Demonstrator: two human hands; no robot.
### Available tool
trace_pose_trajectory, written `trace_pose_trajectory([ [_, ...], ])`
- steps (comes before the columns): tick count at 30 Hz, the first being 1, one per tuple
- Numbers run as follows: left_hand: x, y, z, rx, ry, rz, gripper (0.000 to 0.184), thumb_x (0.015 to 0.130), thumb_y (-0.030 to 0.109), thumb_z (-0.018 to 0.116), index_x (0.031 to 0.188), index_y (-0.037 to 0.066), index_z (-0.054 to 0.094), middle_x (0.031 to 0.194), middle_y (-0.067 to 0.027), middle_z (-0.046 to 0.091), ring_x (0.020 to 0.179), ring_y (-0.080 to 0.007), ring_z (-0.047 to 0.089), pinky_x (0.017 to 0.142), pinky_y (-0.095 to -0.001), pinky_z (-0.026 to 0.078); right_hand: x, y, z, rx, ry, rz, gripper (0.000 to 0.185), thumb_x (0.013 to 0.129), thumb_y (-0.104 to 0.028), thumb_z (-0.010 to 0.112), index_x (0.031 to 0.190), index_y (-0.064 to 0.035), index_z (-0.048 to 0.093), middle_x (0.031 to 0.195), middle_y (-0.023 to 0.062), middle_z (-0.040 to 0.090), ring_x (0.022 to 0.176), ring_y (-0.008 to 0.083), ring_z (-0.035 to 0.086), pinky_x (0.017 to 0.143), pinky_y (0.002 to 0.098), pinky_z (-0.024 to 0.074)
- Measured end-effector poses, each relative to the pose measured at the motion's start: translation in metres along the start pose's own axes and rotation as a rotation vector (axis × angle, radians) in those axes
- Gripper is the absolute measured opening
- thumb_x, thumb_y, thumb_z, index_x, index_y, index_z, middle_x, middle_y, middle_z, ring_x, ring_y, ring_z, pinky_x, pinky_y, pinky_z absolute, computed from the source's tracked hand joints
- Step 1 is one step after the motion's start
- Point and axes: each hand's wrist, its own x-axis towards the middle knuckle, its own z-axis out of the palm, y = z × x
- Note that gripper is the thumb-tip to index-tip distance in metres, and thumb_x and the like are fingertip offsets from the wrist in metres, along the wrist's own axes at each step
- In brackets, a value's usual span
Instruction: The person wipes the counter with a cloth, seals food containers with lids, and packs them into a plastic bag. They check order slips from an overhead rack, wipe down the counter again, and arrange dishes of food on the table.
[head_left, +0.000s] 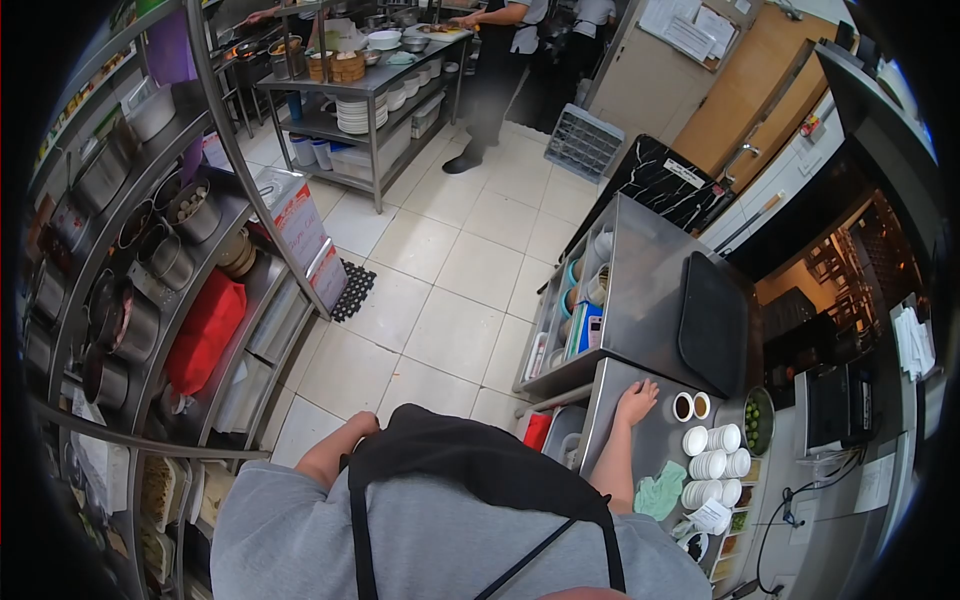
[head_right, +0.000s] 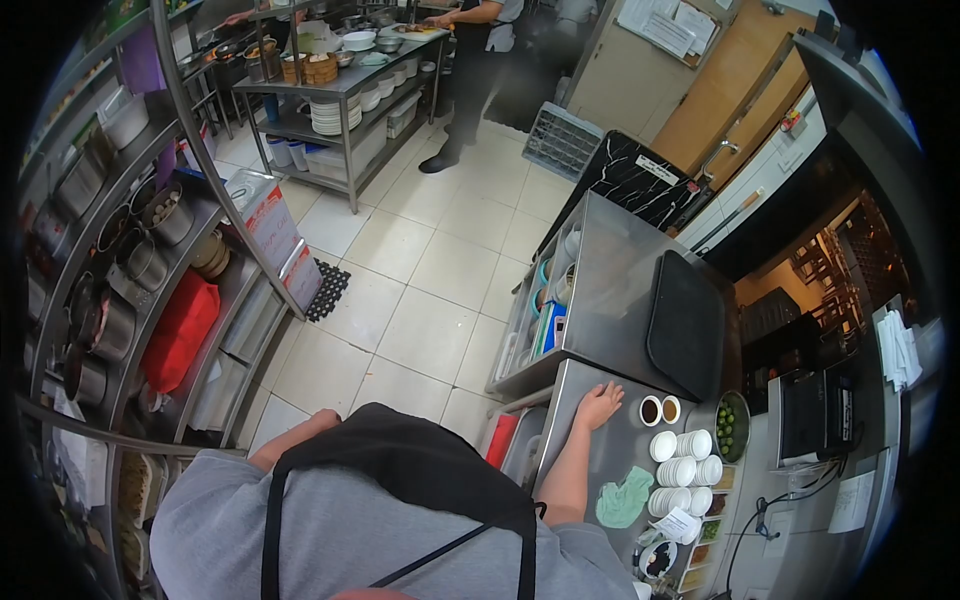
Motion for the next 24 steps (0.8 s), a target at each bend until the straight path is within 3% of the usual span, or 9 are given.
trace_pose_trajectory([
  [24,0.013,-0.003,0.003,0.086,0.017,0.090,0.036,0.062,0.035,0.064,0.089,0.011,0.066,0.094,-0.0109,0.062,0.089,-0.0272,0.058,0.077,-0.0352,0.046,-0.001,-0.007,-0.007,0.013,-0.018,0.031,0.038,0.081,-0.016,0.043,0.114,0.0006,0.049,0.126,0.0187,0.040,0.121,0.0307,0.032,0.102,0.0397,0.0207],
])
